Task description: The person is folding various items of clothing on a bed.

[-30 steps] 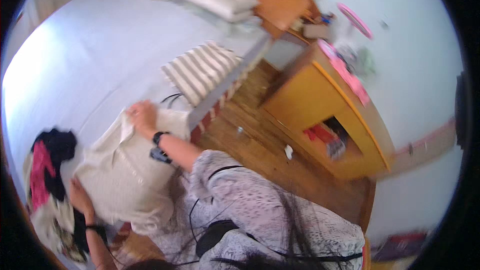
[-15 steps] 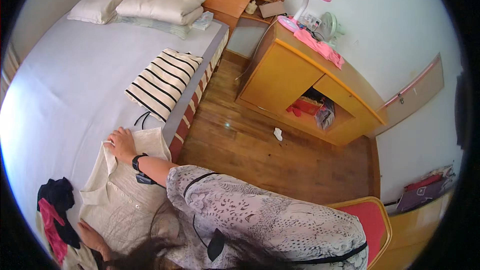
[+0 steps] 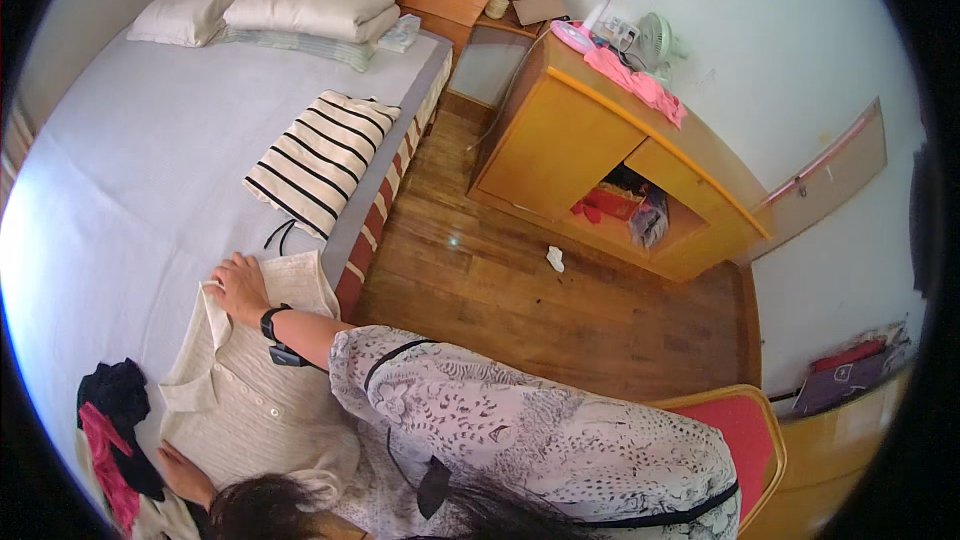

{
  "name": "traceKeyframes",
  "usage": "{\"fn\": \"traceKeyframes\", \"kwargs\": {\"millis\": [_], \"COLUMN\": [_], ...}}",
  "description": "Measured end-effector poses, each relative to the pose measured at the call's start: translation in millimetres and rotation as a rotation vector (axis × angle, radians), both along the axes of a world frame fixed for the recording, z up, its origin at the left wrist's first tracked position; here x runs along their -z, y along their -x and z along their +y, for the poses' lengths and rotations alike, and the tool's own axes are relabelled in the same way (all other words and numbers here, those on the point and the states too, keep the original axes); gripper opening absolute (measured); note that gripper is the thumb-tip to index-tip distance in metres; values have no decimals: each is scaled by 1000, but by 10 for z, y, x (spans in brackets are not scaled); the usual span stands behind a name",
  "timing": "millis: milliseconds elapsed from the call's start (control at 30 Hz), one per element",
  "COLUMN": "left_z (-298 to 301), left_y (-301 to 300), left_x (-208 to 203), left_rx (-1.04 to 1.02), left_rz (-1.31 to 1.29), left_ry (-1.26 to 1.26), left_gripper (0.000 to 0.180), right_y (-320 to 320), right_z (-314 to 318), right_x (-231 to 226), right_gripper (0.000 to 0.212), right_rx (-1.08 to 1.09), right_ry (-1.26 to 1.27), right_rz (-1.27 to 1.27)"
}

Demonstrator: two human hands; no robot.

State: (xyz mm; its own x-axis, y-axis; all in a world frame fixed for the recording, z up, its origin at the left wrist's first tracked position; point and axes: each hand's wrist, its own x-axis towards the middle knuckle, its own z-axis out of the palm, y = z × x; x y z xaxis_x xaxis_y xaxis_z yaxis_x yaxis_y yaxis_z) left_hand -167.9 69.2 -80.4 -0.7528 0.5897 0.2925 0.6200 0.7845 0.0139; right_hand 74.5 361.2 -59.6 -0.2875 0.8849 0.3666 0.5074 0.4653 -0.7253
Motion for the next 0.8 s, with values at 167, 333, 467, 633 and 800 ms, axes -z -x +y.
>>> {"fn": "traceKeyframes", "kwargs": {"millis": [167,333,467,633,800], "left_z": [-99,-43,17,-329,15], "left_y": [457,55,3,606,152], "left_x": [555,136,113,750,387], "left_rx": [478,233,89,128,45], "left_rz": [333,208,64,220,81], "left_ry": [-134,-149,-46,-48,-10], "left_gripper": [38,37,38,39,40], "right_y": [-76,-27,-51,46,-81], "right_z": [49,24,60,10,87], "right_x": [66,24,69,75,164], "right_gripper": [19,19,19,19,19], "right_rx": [34,12,20,11,37], "right_ry": [-1,12,10,-48,-51], "right_rz": [-10,-6,-17,15,-24]}}
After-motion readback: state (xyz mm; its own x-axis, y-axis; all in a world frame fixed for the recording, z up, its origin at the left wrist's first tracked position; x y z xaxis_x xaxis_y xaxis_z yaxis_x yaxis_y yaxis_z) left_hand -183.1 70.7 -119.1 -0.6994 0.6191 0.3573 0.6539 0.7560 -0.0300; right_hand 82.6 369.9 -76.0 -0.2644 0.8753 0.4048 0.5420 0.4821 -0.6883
